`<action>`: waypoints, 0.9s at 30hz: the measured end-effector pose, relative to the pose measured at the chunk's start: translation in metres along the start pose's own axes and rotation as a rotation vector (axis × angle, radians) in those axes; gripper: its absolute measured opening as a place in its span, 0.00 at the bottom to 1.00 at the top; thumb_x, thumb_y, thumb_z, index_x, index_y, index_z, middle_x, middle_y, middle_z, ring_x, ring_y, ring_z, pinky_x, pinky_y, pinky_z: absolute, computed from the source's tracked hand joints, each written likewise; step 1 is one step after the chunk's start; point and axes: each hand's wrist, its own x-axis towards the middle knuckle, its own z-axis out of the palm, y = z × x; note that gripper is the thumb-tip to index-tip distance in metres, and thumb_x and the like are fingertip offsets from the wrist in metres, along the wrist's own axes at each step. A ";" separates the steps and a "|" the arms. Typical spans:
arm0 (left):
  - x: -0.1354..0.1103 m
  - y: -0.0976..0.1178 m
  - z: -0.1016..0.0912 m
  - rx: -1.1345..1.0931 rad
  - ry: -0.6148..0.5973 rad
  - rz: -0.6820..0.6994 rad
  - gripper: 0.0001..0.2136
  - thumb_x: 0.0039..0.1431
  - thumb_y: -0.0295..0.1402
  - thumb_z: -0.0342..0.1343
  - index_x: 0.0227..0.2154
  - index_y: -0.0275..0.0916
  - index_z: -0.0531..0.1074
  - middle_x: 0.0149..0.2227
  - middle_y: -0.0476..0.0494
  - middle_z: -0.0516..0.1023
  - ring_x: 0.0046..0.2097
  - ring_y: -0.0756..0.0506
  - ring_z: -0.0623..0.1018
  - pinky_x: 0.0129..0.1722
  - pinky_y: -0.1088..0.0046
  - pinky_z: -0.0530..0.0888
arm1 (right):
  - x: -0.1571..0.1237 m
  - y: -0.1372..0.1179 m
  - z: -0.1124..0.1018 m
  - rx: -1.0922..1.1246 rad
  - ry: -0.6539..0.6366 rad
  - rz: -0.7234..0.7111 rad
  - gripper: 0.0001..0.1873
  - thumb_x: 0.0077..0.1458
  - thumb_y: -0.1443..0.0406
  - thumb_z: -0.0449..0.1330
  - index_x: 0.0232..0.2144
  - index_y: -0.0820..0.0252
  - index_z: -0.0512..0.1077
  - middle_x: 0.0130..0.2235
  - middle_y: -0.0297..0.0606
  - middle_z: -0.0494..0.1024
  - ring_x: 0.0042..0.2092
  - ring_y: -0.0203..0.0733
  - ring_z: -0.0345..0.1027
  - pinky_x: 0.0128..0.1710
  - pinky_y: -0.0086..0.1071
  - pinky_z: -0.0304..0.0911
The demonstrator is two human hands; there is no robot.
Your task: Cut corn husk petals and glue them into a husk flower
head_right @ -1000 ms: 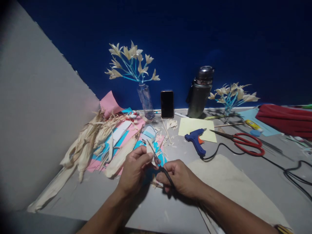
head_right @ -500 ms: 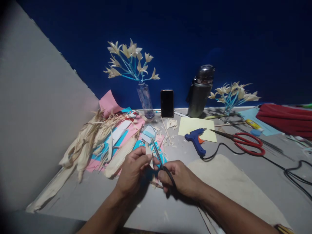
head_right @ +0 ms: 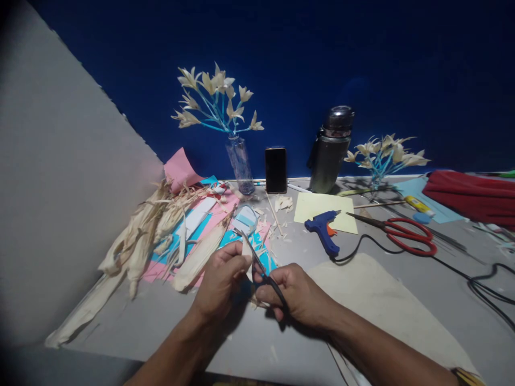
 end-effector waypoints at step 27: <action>-0.004 0.019 -0.022 0.031 0.042 -0.002 0.08 0.45 0.30 0.64 0.23 0.37 0.69 0.21 0.52 0.71 0.23 0.50 0.75 0.22 0.78 0.69 | -0.010 -0.020 -0.026 -0.156 -0.240 -0.047 0.32 0.47 0.39 0.66 0.25 0.63 0.68 0.24 0.30 0.64 0.26 0.31 0.52 0.23 0.27 0.46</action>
